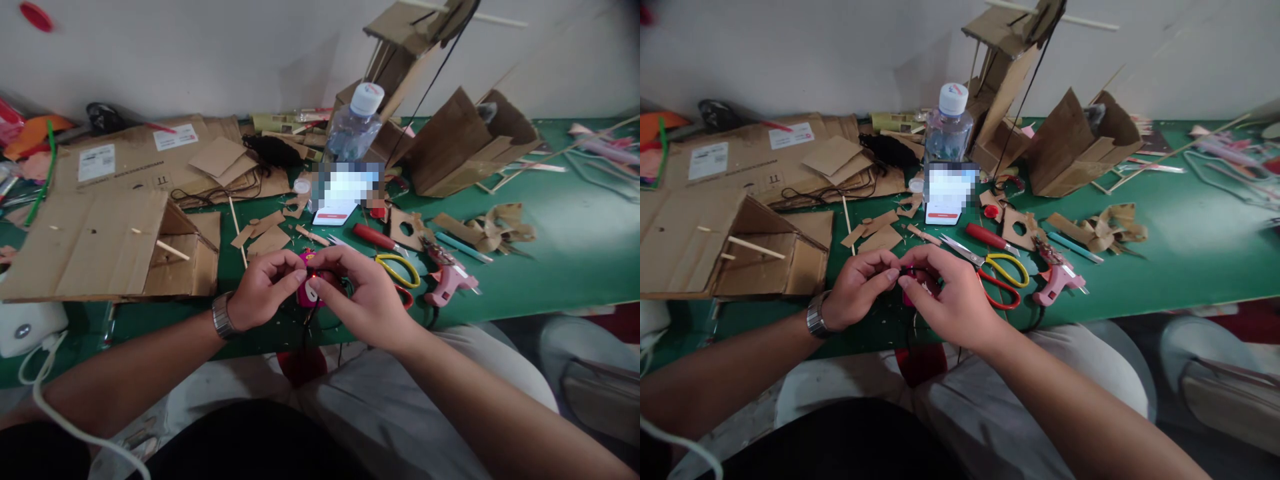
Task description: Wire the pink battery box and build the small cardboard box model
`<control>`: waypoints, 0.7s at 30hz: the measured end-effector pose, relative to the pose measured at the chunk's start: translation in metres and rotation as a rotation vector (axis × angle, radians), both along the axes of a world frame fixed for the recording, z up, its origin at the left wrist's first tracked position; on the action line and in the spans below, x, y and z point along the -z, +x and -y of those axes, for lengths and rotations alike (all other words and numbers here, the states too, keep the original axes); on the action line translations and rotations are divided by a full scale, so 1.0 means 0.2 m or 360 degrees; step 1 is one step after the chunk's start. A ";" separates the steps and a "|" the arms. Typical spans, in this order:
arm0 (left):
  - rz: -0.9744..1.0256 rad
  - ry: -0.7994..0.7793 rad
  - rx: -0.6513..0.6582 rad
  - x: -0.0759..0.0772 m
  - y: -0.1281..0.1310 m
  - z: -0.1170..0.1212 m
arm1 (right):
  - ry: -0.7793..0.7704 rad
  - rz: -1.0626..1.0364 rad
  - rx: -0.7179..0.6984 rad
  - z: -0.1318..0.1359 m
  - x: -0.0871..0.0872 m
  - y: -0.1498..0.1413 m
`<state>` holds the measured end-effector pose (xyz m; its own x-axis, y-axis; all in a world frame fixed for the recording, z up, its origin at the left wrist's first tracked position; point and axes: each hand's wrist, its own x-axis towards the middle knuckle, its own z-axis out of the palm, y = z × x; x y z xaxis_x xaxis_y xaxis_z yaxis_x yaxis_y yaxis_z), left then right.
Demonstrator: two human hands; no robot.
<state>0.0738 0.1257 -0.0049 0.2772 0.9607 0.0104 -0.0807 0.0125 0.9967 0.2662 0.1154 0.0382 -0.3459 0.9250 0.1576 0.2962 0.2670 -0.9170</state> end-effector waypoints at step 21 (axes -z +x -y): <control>0.0064 0.0005 0.0011 0.01 0.01 0.00 | -0.0444 -0.0449 -0.0122 0.00 0.05 -0.02</control>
